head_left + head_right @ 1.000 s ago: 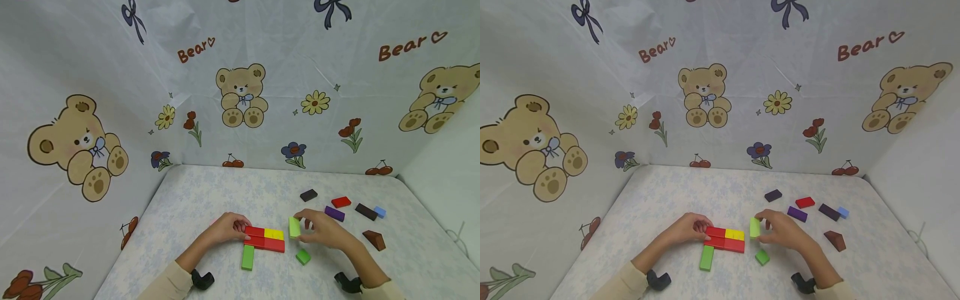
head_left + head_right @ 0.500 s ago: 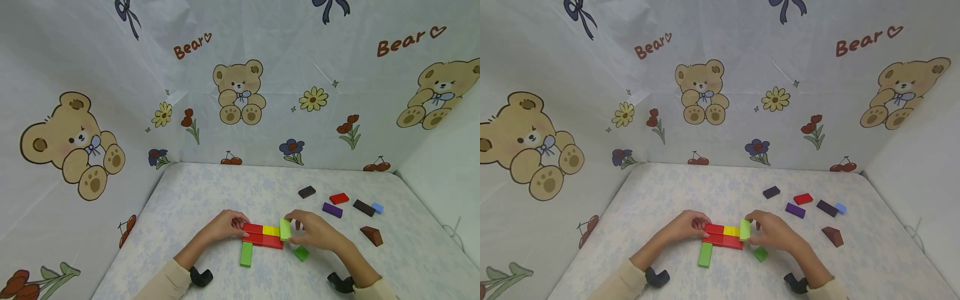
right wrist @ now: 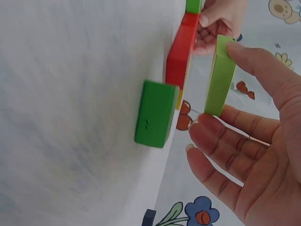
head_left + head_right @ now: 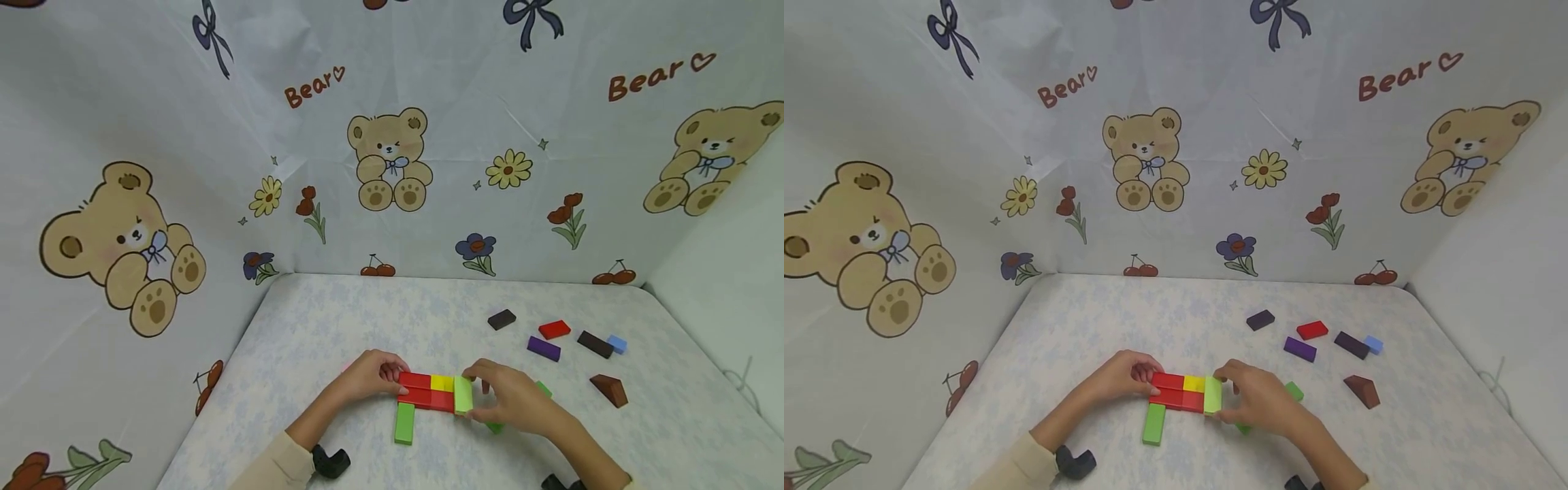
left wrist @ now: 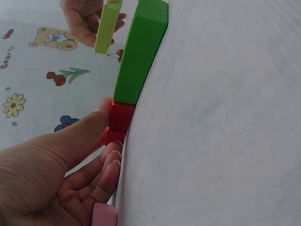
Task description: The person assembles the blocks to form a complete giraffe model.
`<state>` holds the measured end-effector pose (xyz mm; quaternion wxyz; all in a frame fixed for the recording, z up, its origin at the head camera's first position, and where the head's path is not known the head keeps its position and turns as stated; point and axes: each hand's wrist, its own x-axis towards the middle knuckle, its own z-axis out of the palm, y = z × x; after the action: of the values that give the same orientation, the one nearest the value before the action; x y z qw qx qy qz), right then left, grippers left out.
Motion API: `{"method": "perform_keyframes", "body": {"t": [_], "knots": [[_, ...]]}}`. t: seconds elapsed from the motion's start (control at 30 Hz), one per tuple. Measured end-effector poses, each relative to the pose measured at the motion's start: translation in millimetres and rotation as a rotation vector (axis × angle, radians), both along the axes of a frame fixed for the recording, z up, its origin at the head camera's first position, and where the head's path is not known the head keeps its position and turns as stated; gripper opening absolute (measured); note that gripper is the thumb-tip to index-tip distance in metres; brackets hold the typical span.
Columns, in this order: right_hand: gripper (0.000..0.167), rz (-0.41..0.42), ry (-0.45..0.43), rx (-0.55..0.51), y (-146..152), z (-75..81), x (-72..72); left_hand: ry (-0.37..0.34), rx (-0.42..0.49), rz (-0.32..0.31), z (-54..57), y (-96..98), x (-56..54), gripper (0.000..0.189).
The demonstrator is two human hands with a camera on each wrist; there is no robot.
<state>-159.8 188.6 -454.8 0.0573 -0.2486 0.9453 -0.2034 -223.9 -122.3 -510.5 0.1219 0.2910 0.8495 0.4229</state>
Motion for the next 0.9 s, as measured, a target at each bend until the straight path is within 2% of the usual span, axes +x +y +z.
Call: {"method": "perform_keyframes", "body": {"t": [0.23, 0.53, 0.8, 0.9], "knots": [[0.060, -0.038, -0.058, 0.065, -6, 0.0, 21.4, -0.008, 0.007, 0.003, -0.5, -2.1, -0.3, 0.027], [0.064, -0.048, -0.079, 0.119, -10, -3.5, 37.8, -0.006, -0.008, 0.003, 3.3, -2.2, -0.8, 0.028], [0.063, -0.007, -0.073, 0.190, -14, -2.1, 44.1, -0.013, 0.007, 0.001, 2.1, -0.4, -0.2, 0.027], [0.064, -0.017, -0.084, 0.220, -16, -2.8, 44.3, -0.012, 0.001, 0.001, 2.1, 0.4, -0.3, 0.027]]}}
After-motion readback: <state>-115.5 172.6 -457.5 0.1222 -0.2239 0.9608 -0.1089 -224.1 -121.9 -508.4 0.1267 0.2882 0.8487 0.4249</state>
